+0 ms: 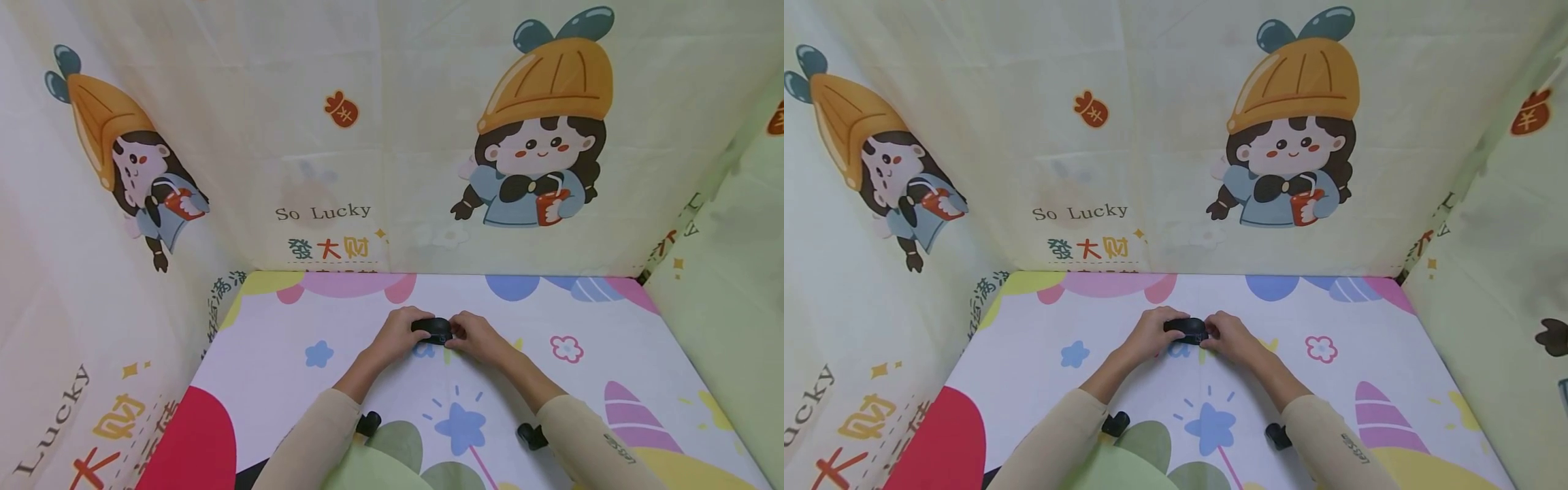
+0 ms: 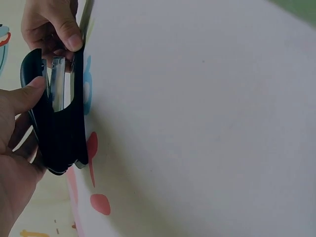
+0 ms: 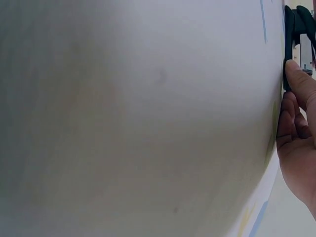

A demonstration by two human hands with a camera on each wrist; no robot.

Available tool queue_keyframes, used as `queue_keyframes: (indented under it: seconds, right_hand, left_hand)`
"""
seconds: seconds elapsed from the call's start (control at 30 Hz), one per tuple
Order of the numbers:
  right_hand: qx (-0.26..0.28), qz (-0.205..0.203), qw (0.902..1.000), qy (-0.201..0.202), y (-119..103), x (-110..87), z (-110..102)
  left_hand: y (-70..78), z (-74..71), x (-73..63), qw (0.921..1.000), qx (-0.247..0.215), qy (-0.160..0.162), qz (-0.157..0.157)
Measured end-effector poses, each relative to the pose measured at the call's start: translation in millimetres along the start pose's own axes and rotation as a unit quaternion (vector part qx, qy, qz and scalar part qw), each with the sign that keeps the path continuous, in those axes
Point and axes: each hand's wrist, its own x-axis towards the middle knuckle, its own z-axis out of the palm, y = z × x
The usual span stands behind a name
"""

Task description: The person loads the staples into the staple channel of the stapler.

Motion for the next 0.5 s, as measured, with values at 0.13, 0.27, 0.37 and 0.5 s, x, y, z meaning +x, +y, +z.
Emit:
queue_keyframes:
  seconds: [0.13,0.27,0.37,0.5]
  right_hand:
    - [0.001,0.005,1.0000,-0.001,1.1,0.5,0.9]
    - [0.002,0.006,1.0000,0.001,3.2,0.9,2.1]
    - [0.004,0.004,1.0000,0.001,4.3,0.9,2.5]
    - [0.006,0.004,1.0000,0.002,3.3,0.8,2.3]
  left_hand:
    - [-0.5,0.7,0.4,0.9999,0.001,-0.010,-0.010]
    - [-0.7,-0.1,-0.5,0.9998,-0.008,-0.011,-0.012]
    - [-0.6,-1.3,-1.5,0.9998,-0.017,-0.006,-0.013]
    - [-0.2,-2.3,-2.0,0.9996,-0.025,-0.002,-0.016]
